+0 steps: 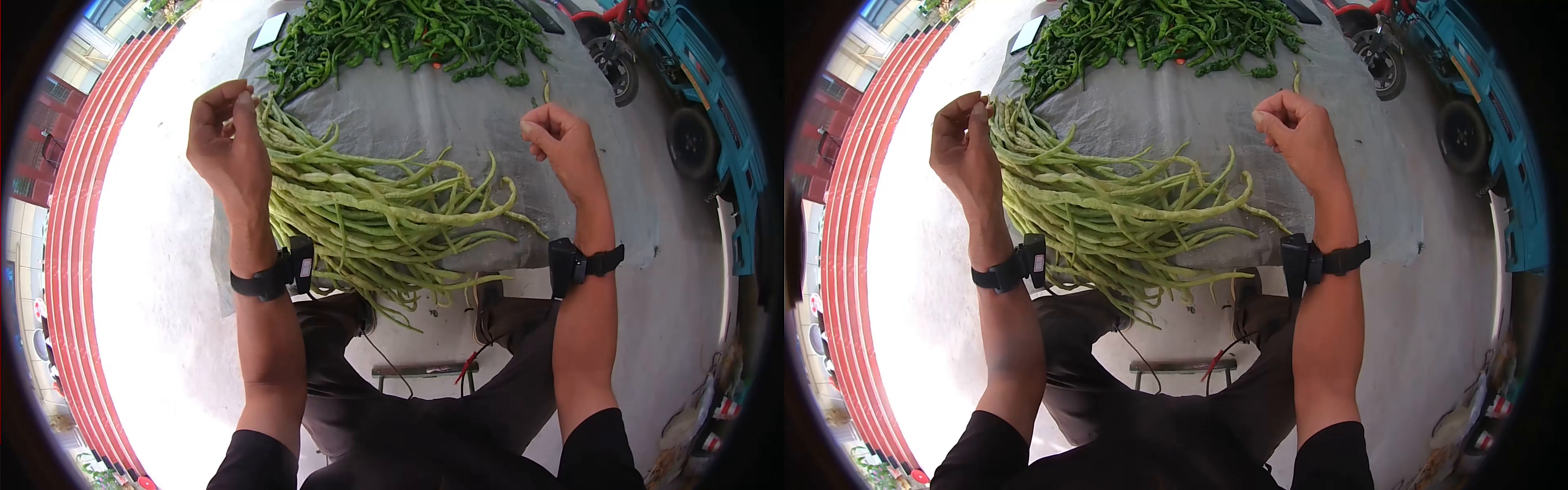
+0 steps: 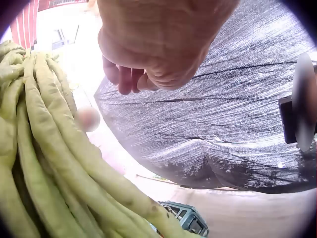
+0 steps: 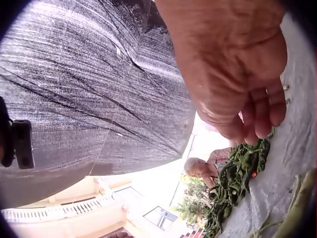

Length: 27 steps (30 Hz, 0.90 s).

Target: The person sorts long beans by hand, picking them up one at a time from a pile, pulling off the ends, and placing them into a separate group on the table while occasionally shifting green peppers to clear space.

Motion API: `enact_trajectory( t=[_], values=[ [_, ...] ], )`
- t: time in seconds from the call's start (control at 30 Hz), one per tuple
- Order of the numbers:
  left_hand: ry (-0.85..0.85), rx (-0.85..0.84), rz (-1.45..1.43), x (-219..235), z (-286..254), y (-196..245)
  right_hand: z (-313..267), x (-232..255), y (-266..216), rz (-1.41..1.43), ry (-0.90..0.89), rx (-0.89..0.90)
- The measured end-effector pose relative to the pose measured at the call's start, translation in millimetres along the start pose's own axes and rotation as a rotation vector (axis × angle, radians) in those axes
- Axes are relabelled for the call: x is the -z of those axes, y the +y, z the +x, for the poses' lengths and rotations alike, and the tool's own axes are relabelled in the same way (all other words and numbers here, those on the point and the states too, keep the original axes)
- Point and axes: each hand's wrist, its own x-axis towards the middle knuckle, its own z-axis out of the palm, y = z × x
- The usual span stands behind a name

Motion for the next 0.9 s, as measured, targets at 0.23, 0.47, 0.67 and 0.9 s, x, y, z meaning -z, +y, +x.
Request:
enact_trajectory(
  t=[0.23,0.47,0.67,0.9],
  values=[
    [0.037,-0.009,-0.240,7.6,0.7,4.9,-0.2,-18.0,-7.8,-0.117,-0.051,0.084],
    [0.148,0.094,-0.320,30.8,10.8,-7.8,3.8,-23.9,-12.0,-0.100,-0.064,0.075],
    [0.277,0.302,-0.393,49.0,16.5,-9.7,3.0,-28.7,-10.6,-0.101,-0.095,0.070],
    [0.327,0.327,-0.448,58.4,20.6,-14.1,4.2,-35.4,-11.0,-0.081,-0.135,0.074]
  ],
)
